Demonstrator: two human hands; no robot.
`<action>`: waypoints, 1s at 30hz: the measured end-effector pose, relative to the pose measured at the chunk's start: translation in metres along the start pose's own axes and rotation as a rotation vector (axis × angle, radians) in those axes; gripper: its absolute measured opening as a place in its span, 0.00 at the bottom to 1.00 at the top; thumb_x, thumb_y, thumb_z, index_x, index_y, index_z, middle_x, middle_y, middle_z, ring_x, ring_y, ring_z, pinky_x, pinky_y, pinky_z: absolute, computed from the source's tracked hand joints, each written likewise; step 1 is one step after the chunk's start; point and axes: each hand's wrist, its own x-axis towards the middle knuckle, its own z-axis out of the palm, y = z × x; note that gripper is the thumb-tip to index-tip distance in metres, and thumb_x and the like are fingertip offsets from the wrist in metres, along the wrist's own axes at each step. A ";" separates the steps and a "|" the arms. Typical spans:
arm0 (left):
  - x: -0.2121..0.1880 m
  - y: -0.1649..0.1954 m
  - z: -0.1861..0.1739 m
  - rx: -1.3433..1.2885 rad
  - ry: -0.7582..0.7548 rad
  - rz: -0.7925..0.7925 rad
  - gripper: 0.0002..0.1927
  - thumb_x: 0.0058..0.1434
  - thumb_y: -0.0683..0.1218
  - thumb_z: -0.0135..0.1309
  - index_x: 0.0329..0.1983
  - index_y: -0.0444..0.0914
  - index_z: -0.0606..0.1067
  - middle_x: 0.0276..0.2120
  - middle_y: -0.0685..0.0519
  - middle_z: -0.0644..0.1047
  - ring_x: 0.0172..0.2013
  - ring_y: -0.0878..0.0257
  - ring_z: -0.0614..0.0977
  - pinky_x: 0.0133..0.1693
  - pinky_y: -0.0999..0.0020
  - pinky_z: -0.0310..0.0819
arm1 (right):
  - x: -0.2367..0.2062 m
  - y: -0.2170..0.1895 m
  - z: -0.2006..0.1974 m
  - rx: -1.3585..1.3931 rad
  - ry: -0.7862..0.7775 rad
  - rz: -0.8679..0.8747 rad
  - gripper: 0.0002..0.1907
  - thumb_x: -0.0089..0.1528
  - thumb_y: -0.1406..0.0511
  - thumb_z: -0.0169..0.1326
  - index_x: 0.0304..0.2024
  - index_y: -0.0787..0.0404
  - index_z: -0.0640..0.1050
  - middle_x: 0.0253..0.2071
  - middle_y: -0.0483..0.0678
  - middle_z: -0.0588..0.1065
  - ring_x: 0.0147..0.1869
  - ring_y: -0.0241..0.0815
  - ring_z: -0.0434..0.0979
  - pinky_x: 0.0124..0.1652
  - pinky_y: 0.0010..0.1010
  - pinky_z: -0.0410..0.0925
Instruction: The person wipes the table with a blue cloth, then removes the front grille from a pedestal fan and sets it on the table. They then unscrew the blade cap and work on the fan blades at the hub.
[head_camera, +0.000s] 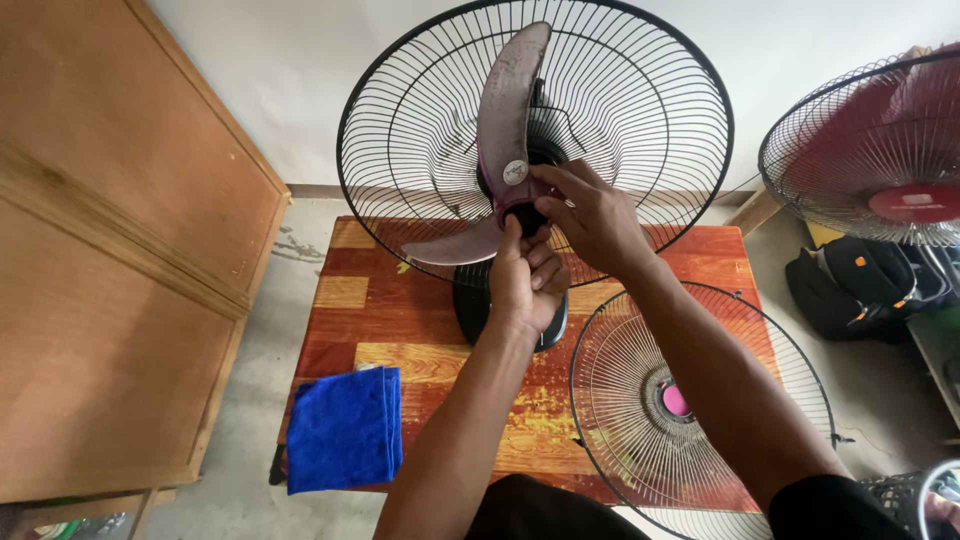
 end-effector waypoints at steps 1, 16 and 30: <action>0.000 0.000 0.000 -0.016 -0.017 -0.002 0.27 0.73 0.66 0.41 0.36 0.40 0.73 0.17 0.64 0.54 0.15 0.73 0.54 0.21 0.74 0.47 | -0.001 0.000 0.000 0.009 0.006 -0.001 0.20 0.67 0.60 0.57 0.61 0.55 0.77 0.48 0.48 0.77 0.40 0.46 0.84 0.37 0.37 0.74; -0.006 0.022 0.013 0.556 0.181 -0.045 0.31 0.69 0.69 0.38 0.28 0.41 0.72 0.12 0.64 0.57 0.11 0.71 0.54 0.15 0.71 0.44 | 0.001 0.006 -0.001 0.071 0.018 -0.001 0.21 0.67 0.59 0.57 0.61 0.57 0.77 0.49 0.49 0.78 0.45 0.46 0.83 0.42 0.35 0.74; -0.021 0.031 0.029 1.462 0.302 0.483 0.32 0.71 0.61 0.40 0.26 0.32 0.78 0.17 0.47 0.77 0.20 0.54 0.80 0.28 0.56 0.72 | -0.001 0.003 -0.001 0.085 0.015 0.012 0.21 0.67 0.60 0.57 0.61 0.57 0.77 0.49 0.49 0.78 0.45 0.45 0.83 0.42 0.35 0.74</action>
